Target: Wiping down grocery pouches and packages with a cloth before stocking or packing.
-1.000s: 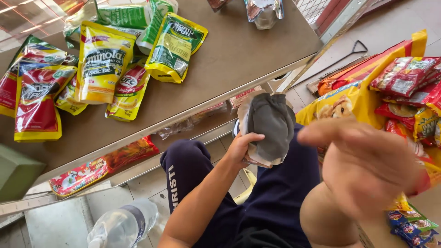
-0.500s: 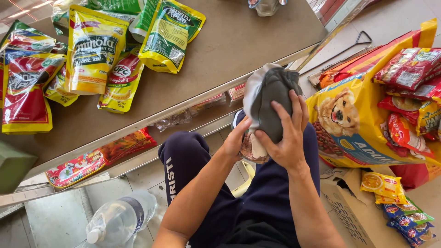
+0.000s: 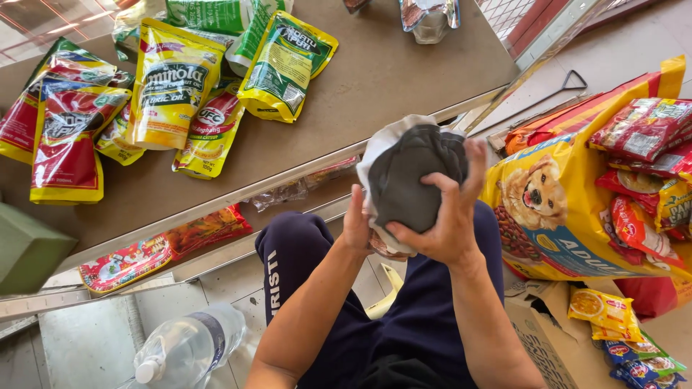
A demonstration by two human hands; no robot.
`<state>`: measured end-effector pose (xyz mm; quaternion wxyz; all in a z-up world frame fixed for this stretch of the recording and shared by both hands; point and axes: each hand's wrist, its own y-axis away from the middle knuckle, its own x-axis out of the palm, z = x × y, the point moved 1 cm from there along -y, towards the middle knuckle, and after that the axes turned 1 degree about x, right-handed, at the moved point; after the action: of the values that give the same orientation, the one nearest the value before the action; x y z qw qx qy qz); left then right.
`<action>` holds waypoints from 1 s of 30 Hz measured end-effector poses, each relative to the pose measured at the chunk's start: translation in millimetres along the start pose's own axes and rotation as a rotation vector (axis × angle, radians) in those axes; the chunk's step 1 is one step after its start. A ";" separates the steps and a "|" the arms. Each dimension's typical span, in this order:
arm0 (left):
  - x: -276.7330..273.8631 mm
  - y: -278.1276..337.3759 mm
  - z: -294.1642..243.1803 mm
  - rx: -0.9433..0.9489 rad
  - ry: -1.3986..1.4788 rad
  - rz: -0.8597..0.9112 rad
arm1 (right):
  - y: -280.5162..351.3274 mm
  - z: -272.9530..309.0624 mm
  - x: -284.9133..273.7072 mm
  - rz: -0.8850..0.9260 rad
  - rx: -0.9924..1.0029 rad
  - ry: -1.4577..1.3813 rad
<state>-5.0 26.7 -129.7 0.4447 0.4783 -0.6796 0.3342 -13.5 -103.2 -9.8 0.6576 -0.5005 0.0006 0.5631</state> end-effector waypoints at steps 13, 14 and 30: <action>-52.5 -13.6 4.2 -0.027 0.077 0.139 | 15.5 -2.1 25.3 -0.070 -0.016 -0.036; -25.0 -13.0 -2.7 -0.026 0.075 0.142 | 6.1 -2.6 23.8 -0.073 -0.018 -0.037; 1.0 -33.7 -4.0 0.055 0.116 -0.208 | -95.8 47.6 -11.0 0.022 -0.180 -0.018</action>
<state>28.0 19.1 -126.3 0.5024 0.5380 -0.5900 0.3318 26.7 -67.0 83.1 0.6036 -0.5525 -0.0505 0.5726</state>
